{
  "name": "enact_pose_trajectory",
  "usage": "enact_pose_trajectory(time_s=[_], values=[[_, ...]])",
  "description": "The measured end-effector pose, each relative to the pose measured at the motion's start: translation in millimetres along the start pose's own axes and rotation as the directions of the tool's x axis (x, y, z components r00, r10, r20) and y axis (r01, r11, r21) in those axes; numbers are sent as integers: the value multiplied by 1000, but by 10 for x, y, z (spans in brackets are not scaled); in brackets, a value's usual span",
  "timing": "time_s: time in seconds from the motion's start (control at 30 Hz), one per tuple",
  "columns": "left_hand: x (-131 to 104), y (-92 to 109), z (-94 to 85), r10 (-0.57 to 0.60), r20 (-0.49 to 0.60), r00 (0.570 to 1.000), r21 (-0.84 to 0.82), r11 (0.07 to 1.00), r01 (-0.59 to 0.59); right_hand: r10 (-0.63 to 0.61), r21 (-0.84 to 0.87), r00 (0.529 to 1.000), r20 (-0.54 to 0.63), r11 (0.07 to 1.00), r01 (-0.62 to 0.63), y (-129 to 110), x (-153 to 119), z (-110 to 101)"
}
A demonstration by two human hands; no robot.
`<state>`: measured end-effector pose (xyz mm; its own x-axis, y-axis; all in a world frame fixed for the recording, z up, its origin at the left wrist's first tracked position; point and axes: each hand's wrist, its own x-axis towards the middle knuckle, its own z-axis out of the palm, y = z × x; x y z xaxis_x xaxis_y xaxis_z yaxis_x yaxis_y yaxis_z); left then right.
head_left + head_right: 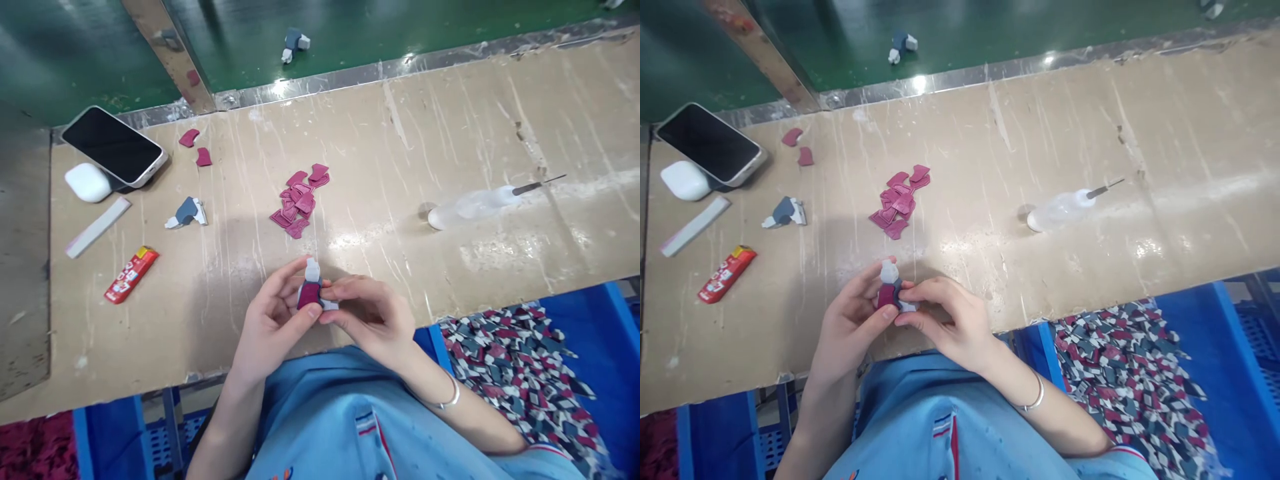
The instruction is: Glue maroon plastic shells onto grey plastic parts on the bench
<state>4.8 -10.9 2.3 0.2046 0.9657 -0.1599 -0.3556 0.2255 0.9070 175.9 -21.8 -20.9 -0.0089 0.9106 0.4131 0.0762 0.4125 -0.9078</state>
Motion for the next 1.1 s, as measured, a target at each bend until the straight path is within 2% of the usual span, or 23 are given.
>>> enact_pose_trajectory(time_s=[0.13, 0.23, 0.37, 0.47, 0.53, 0.7, 0.83, 0.97, 1.1], values=[[-34, 43, 10, -17, 18, 1000, 38, 999, 16, 46, -17, 996, -76, 999, -47, -34, 11, -23], [-110, 55, 30, 36, -10, 999, 242, 970, -32, 169, 110, 978, -125, 982, -155, -61, 33, -36], [-236, 57, 79, 157, -1, 988, 506, 852, -135, 356, 186, 934, 17, 917, -353, -130, 88, -63], [-277, 51, 113, 192, -62, 979, 505, 853, -135, 426, 240, 901, 76, 870, -431, -176, 108, -62], [-264, 51, 130, 213, -86, 973, 501, 853, -143, 438, 293, 897, 61, 851, -436, -182, 92, -44], [-193, 46, 174, 359, -41, 932, 579, 769, -271, 394, 355, 919, -35, 864, -357, -135, 5, 16], [-183, 23, 214, 419, -53, 907, 606, 735, -304, 405, 380, 914, -19, 849, -368, -136, 18, 14], [-181, 28, 240, 414, -62, 908, 611, 735, -293, 358, 301, 934, -2, 891, -341, -177, 83, -53], [-168, 57, 256, 272, -104, 957, 579, 799, -164, 375, 206, 927, 1, 907, -367, -194, 107, -101]])
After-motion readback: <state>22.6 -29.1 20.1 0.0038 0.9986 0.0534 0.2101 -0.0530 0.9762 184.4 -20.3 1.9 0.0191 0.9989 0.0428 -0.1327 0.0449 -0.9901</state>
